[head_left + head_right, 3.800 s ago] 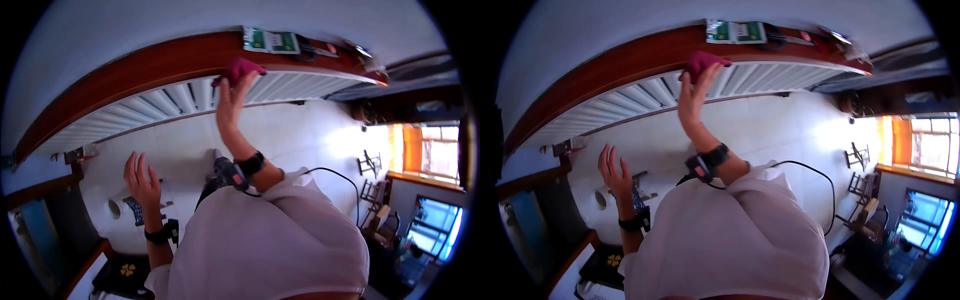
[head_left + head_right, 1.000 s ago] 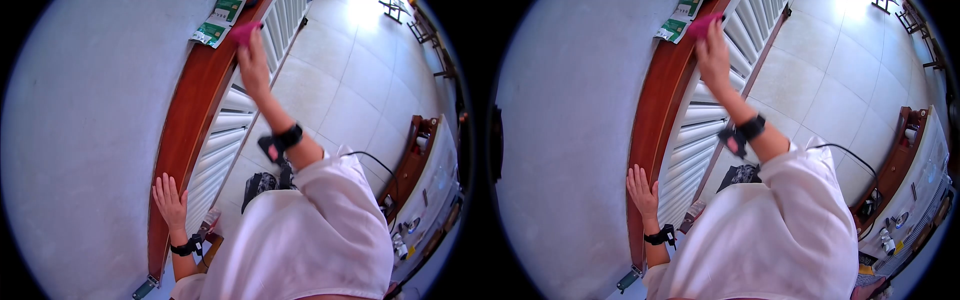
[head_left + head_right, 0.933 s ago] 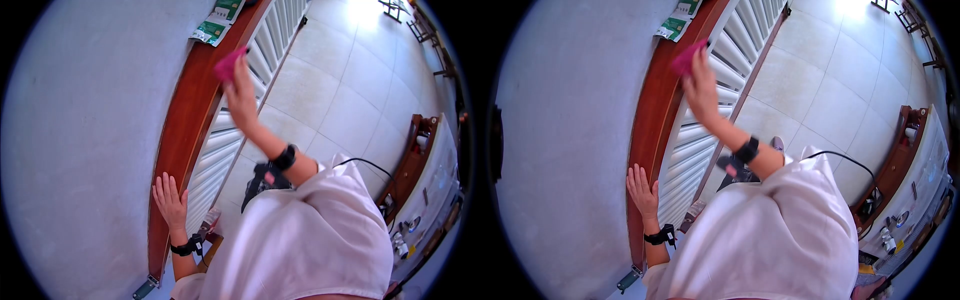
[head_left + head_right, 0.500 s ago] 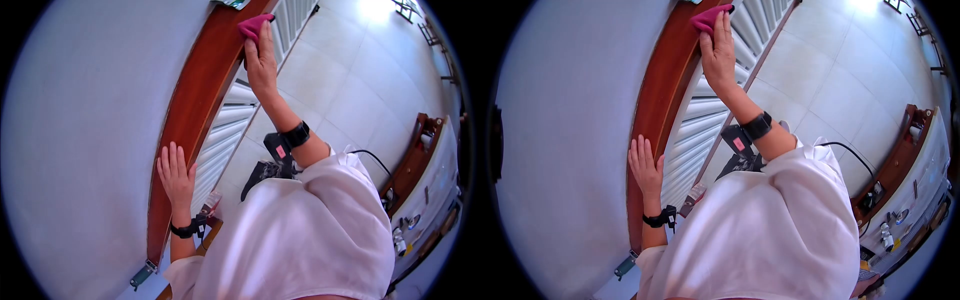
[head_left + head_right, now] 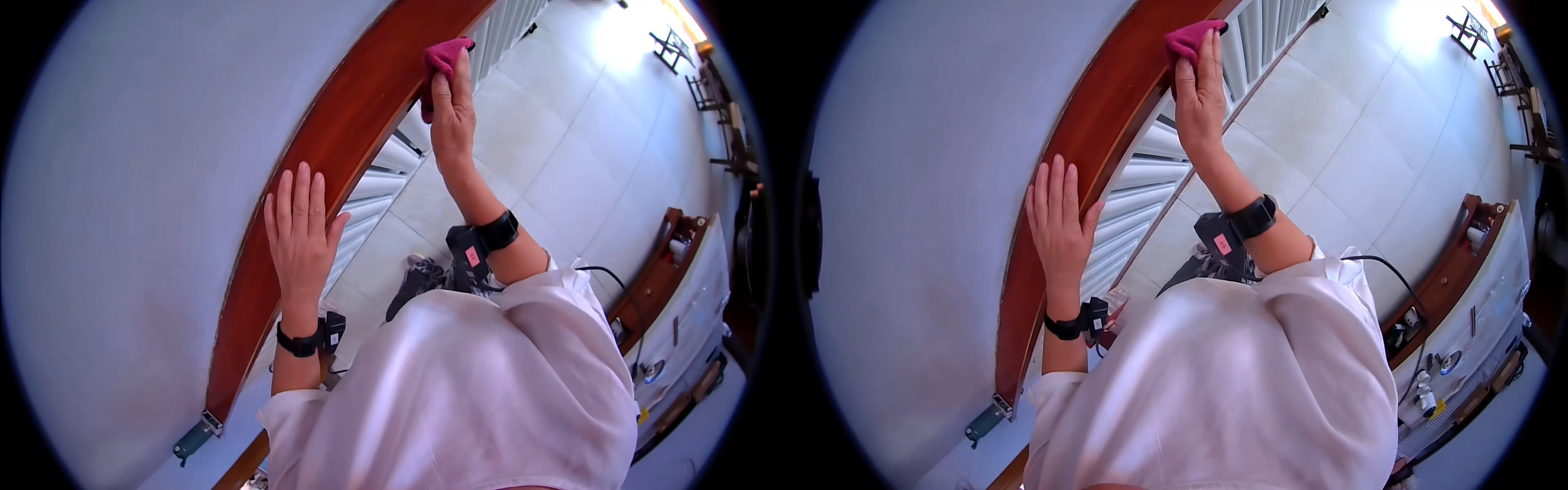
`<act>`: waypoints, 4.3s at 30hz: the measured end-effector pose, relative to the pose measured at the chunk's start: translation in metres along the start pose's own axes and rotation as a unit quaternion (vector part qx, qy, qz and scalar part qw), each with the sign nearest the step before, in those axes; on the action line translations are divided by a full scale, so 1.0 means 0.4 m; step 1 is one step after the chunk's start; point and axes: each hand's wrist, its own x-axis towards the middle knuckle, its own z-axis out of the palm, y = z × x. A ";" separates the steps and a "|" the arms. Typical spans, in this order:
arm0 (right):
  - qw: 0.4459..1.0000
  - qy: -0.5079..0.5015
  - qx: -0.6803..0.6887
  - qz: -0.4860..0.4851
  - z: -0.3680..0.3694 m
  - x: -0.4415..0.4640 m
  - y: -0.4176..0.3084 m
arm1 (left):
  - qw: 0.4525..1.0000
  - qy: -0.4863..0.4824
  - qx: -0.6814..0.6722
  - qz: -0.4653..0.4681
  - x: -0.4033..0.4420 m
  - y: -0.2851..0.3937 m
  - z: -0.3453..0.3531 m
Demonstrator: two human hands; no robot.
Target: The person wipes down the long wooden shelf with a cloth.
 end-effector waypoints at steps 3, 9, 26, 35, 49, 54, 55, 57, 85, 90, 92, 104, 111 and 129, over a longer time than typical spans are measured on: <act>0.999 -0.023 -0.037 0.010 0.050 -0.107 -0.011 | 1.000 0.025 0.002 -0.001 -0.003 -0.006 -0.003; 0.982 -0.186 -0.020 0.005 0.061 -0.353 -0.087 | 0.996 0.059 -0.068 0.000 -0.011 -0.016 -0.001; 0.986 -0.061 -0.147 -0.056 0.044 -0.217 -0.043 | 0.995 0.049 -0.077 -0.034 -0.019 -0.014 -0.006; 0.972 -0.130 -0.156 -0.115 0.043 -0.329 -0.069 | 0.991 0.088 -0.079 -0.068 -0.017 -0.019 -0.013; 0.772 -0.292 -0.439 -0.354 0.073 -0.059 -0.221 | 0.985 0.092 -0.112 -0.089 -0.026 -0.028 -0.021; 0.788 -0.247 -0.474 -0.307 0.065 0.027 -0.219 | 0.984 0.093 -0.127 -0.080 -0.027 -0.027 -0.023; 0.783 -0.231 -0.486 -0.313 0.061 0.033 -0.214 | 0.983 0.094 -0.130 -0.084 -0.027 -0.028 -0.023; 0.771 -0.236 -0.489 -0.333 0.063 0.017 -0.210 | 0.982 0.095 -0.138 -0.088 -0.028 -0.028 -0.026; 0.749 -0.339 -0.444 -0.357 0.080 -0.015 -0.207 | 0.984 0.073 -0.143 -0.082 -0.022 -0.032 -0.024; 0.702 -0.261 -0.618 -0.239 0.063 0.142 -0.219 | 0.982 0.082 -0.142 -0.095 -0.028 -0.030 -0.020; 0.731 -0.326 -0.495 -0.337 0.064 0.038 -0.179 | 0.982 0.083 -0.139 -0.099 -0.025 -0.036 -0.021; 0.693 -0.332 -0.507 -0.391 0.077 -0.021 -0.212 | 0.982 0.078 -0.139 -0.104 -0.021 -0.033 -0.023; 0.698 -0.298 -0.568 -0.319 0.036 0.125 -0.229 | 0.982 0.073 -0.143 -0.099 -0.024 -0.030 -0.024; 0.677 -0.354 -0.570 -0.302 0.069 0.058 -0.237 | 0.981 0.066 -0.146 -0.114 -0.023 -0.032 -0.024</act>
